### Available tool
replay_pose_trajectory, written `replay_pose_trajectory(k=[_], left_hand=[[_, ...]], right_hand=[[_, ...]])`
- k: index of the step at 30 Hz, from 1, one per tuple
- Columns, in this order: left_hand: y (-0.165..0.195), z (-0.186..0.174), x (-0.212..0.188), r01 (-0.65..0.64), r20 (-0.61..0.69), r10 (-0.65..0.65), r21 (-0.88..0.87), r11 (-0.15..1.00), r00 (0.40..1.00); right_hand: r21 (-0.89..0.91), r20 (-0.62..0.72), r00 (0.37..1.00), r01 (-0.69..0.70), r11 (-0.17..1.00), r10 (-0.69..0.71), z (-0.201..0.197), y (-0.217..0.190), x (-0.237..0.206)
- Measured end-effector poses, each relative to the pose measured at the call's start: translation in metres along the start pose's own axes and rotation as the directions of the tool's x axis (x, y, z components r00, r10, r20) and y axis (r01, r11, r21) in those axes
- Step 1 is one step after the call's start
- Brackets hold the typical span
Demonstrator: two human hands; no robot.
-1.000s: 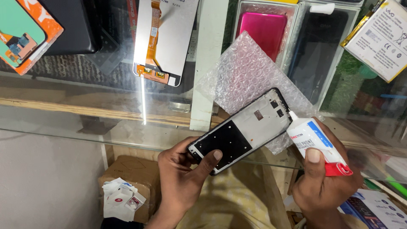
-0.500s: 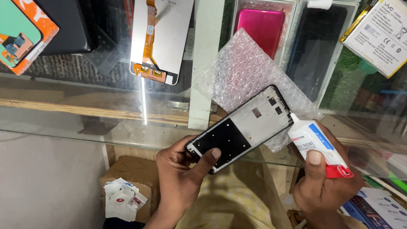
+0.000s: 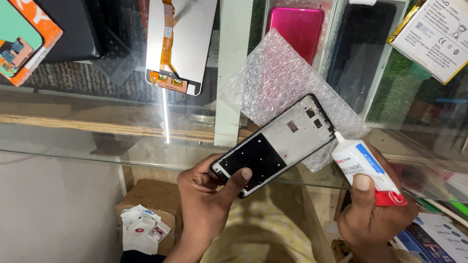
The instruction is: The person holds a disassembled smartphone frame and applies adhesive from a tube along the inner edge of the frame. The person rotates the frame to cover multiple sides while maintaining a continuous bead of adhesive.
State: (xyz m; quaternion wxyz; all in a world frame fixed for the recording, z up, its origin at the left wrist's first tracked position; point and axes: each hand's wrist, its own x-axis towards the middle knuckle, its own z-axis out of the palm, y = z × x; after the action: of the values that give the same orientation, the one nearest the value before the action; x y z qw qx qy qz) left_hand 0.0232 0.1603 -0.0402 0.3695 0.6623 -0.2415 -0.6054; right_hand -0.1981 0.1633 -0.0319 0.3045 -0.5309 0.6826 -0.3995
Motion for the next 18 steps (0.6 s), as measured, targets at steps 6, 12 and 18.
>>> replay_pose_trajectory(k=[6, 12, 18], left_hand=[[0.0010, 0.0017, 0.0000, 0.003, 0.001, -0.003, -0.004, 1.000, 1.000], [0.0013, 0.0019, -0.0001, -0.003, 0.009, 0.004, -0.034, 0.999, 1.000], [0.0009, 0.0019, 0.0006, -0.020, 0.012, 0.020, -0.035, 0.999, 1.000]], right_hand=[[-0.001, -0.010, 1.000, -0.001, 1.000, 0.001, -0.0025, 0.0003, -0.0017], [-0.023, -0.018, 1.000, 0.003, 1.000, -0.004, -0.0035, 0.0009, -0.0025], [0.001, -0.028, 1.000, -0.009, 1.000, 0.009, -0.0041, 0.0039, -0.0061]])
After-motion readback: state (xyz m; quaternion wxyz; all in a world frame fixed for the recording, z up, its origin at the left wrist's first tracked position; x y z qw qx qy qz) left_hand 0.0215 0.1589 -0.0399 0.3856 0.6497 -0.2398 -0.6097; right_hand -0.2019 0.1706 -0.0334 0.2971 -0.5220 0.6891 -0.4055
